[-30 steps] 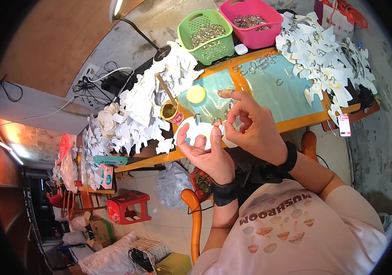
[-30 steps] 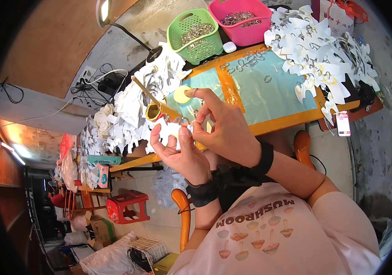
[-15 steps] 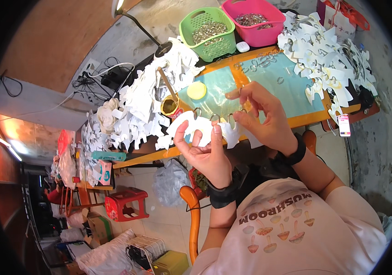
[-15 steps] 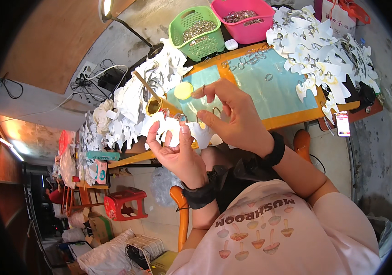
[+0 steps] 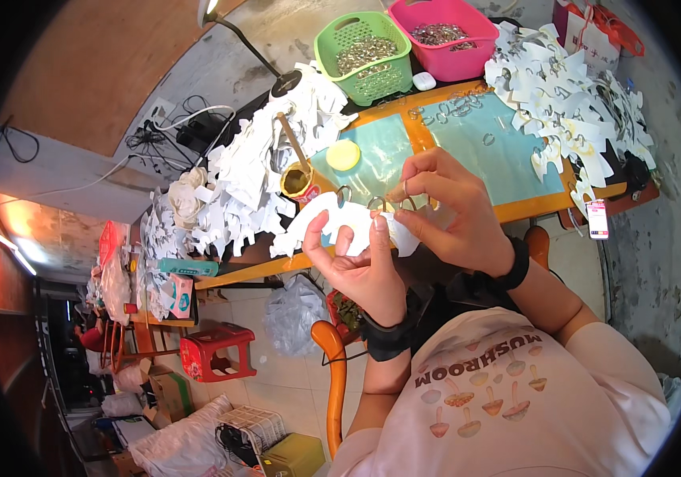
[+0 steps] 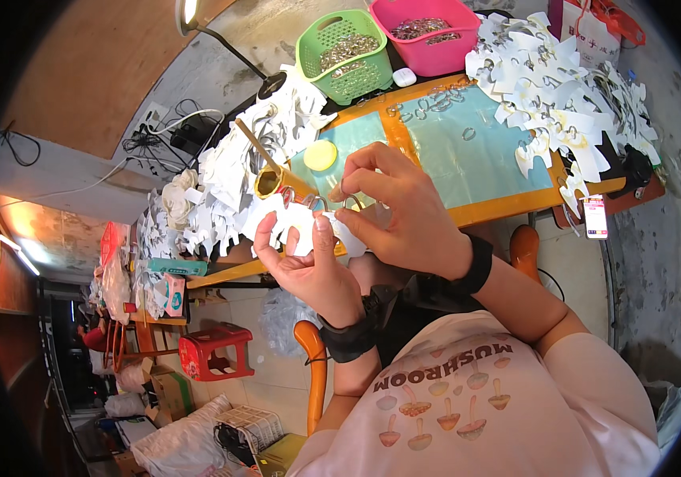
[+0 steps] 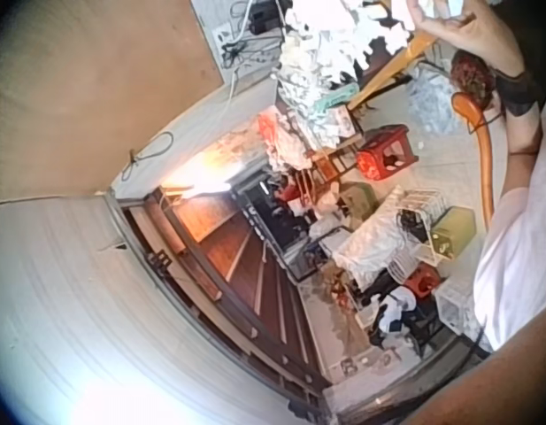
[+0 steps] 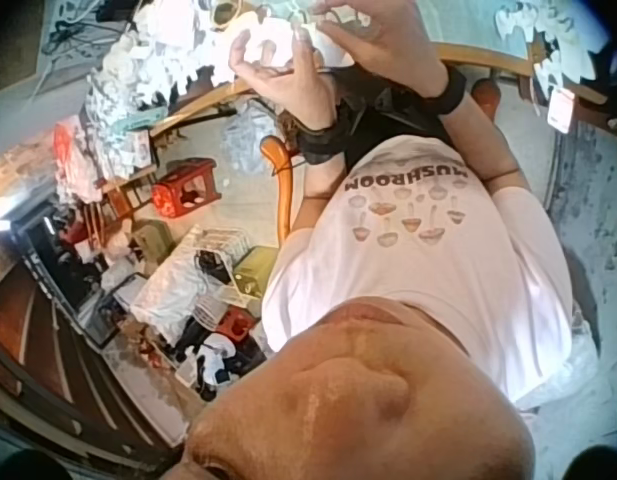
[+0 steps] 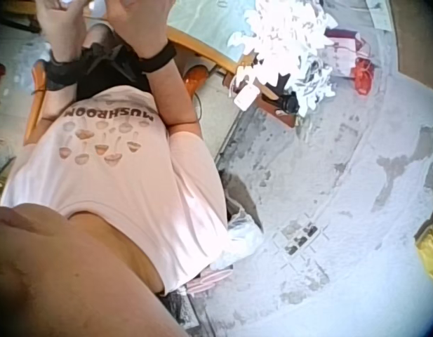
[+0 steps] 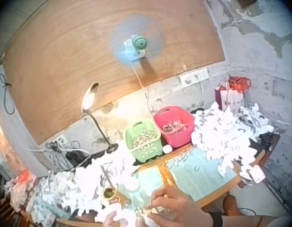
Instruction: Manually applying glue and assembling white fabric shoe upper components at a workbench.
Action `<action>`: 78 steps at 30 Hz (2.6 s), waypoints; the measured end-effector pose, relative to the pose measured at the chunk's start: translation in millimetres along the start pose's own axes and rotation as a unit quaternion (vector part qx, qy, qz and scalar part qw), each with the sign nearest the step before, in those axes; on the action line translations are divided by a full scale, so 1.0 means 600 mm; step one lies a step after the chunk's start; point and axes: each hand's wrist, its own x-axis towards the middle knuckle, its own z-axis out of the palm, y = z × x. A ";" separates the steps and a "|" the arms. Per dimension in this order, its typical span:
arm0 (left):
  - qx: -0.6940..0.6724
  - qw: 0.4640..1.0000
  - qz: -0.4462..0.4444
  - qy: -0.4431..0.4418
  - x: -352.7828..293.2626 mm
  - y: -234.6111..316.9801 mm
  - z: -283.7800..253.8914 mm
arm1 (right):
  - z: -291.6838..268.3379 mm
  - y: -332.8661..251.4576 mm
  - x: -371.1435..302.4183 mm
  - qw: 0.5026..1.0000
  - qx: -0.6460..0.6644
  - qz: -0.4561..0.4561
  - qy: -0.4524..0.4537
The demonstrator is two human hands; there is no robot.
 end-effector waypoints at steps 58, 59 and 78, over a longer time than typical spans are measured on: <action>-0.128 0.986 -0.022 -0.104 0.005 -0.008 -0.026 | -0.018 0.040 0.020 0.964 0.243 0.102 -0.022; -0.127 0.985 -0.027 -0.111 0.005 -0.007 -0.026 | -0.007 0.034 0.025 0.984 0.176 0.007 -0.033; -0.023 0.985 -0.009 -0.169 0.018 -0.007 -0.017 | 0.000 0.009 -0.002 0.993 0.062 0.055 -0.089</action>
